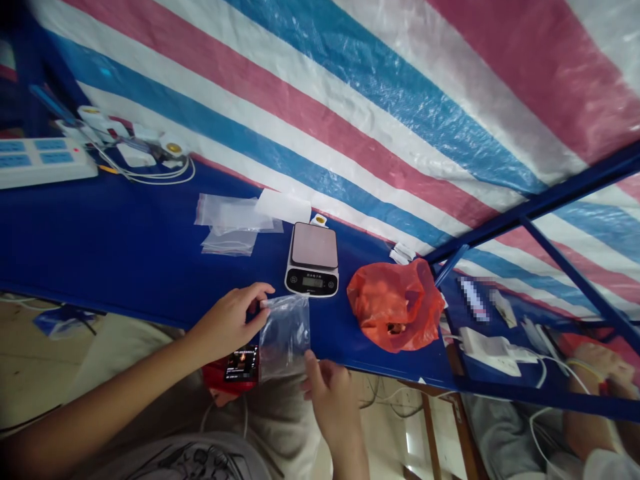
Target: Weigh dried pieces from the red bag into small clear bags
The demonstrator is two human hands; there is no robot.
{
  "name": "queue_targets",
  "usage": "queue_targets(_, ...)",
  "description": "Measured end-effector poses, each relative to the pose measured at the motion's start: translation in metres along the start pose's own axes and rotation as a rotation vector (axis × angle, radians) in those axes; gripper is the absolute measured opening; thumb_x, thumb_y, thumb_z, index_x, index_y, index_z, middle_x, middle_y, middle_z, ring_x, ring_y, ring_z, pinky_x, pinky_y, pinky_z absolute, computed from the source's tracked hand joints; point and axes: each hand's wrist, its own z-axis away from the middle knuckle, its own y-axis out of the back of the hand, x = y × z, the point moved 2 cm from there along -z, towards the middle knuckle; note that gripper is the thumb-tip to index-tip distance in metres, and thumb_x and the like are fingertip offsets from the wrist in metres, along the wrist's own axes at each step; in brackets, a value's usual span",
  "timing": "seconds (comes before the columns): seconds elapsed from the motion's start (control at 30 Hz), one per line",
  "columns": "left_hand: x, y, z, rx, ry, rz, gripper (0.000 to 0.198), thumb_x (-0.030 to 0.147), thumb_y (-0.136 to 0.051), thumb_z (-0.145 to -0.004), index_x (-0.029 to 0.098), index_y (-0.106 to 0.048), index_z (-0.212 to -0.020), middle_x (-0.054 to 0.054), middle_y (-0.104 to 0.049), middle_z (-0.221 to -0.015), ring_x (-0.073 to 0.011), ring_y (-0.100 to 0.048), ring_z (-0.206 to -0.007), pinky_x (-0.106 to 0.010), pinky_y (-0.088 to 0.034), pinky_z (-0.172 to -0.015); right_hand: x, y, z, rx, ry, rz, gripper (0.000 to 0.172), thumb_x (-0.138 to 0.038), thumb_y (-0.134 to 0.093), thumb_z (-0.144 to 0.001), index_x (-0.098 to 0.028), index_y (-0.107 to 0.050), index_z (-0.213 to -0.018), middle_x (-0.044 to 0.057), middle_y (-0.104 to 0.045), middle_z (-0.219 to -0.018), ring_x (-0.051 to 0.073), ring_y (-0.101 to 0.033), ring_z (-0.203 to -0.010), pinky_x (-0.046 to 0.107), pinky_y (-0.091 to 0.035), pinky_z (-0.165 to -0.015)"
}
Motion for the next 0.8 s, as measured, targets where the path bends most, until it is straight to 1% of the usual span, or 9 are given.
queue_targets(0.07,0.000,0.005,0.002,0.001,0.062,0.090,0.024,0.026,-0.052,-0.092,0.022,-0.056,-0.116,0.000,-0.065,-0.090,-0.0171,-0.060,-0.081,-0.035,-0.045,-0.080,0.011,-0.024,0.002,-0.056,-0.075,-0.260,0.060,-0.077,-0.066,-0.078,-0.018,-0.074,-0.079,0.009,-0.073,-0.075,0.025,-0.069,-0.068,0.032,-0.053,-0.057)
queue_targets(0.17,0.001,0.010,0.005,0.006,0.111,0.187,0.024,0.030,-0.052,-0.092,0.022,-0.057,-0.114,0.001,-0.065,-0.088,-0.0156,-0.061,-0.080,-0.032,-0.046,-0.078,0.021,-0.056,0.004,-0.029,-0.099,-0.629,0.054,-0.068,-0.080,-0.071,-0.019,-0.074,-0.092,0.010,-0.074,-0.091,0.027,-0.070,-0.084,0.032,-0.056,-0.062)
queue_targets(0.3,0.000,0.023,0.010,-0.044,0.192,0.257,0.025,0.034,-0.054,-0.090,0.022,-0.061,-0.110,0.001,-0.064,-0.085,-0.0156,-0.061,-0.079,-0.030,-0.045,-0.073,0.022,-0.075,0.009,-0.004,-0.030,-0.817,0.042,-0.056,-0.085,-0.073,-0.020,-0.067,-0.083,0.005,-0.072,-0.087,0.020,-0.066,-0.079,0.027,-0.053,-0.064)
queue_targets(0.43,-0.002,0.042,0.008,-0.259,0.238,0.371,0.028,0.040,-0.060,-0.086,0.021,-0.065,-0.107,-0.002,-0.068,-0.093,-0.0165,-0.062,-0.083,-0.029,-0.046,-0.072,0.013,-0.057,0.012,0.140,0.135,-0.656,0.039,-0.057,-0.080,-0.080,-0.019,-0.068,-0.086,0.001,-0.066,-0.075,0.013,-0.057,-0.067,0.023,-0.047,-0.063)
queue_targets(0.5,0.001,0.047,0.002,-0.329,0.223,0.454,0.038,0.047,-0.065,-0.085,0.022,-0.065,-0.113,-0.004,-0.069,-0.108,-0.0183,-0.064,-0.095,-0.029,-0.049,-0.078,0.004,-0.044,0.010,0.137,0.227,-0.534,0.037,-0.055,-0.077,-0.083,-0.019,-0.070,-0.089,0.001,-0.064,-0.073,0.013,-0.055,-0.066,0.023,-0.046,-0.061)
queue_targets(0.57,0.006,0.045,-0.006,-0.366,0.193,0.494,0.045,0.054,-0.069,-0.082,0.022,-0.066,-0.114,-0.005,-0.071,-0.110,-0.0189,-0.065,-0.097,-0.028,-0.049,-0.077,-0.007,-0.033,0.004,0.094,0.292,-0.447,0.035,-0.053,-0.075,-0.086,-0.019,-0.070,-0.090,0.001,-0.063,-0.073,0.013,-0.055,-0.065,0.023,-0.044,-0.060)
queue_targets(0.63,0.011,0.038,-0.016,-0.348,0.159,0.485,0.042,0.056,-0.071,-0.081,0.020,-0.068,-0.102,-0.003,-0.071,-0.092,-0.0162,-0.064,-0.081,-0.025,-0.046,-0.066,-0.020,-0.026,-0.002,0.036,0.341,-0.381,0.033,-0.051,-0.074,-0.087,-0.018,-0.070,-0.092,0.001,-0.063,-0.071,0.013,-0.054,-0.062,0.023,-0.043,-0.058)
queue_targets(0.7,0.015,0.030,-0.025,-0.272,0.137,0.477,0.039,0.057,-0.066,-0.084,0.017,-0.067,-0.084,0.000,-0.064,-0.068,-0.0122,-0.057,-0.062,-0.023,-0.039,-0.057,-0.033,-0.021,-0.008,0.020,0.380,-0.357,0.032,-0.049,-0.075,-0.087,-0.018,-0.069,-0.093,0.001,-0.063,-0.070,0.013,-0.055,-0.062,0.023,-0.044,-0.058)
queue_targets(0.8,0.012,0.023,-0.033,-0.109,0.124,0.487,0.046,0.059,-0.057,-0.091,0.017,-0.063,-0.072,0.003,-0.055,-0.057,-0.0095,-0.048,-0.051,-0.022,-0.035,-0.051,-0.048,-0.020,-0.019,0.100,0.397,-0.442,0.034,-0.049,-0.077,-0.085,-0.019,-0.067,-0.098,0.000,-0.064,-0.072,0.013,-0.056,-0.061,0.023,-0.046,-0.058)
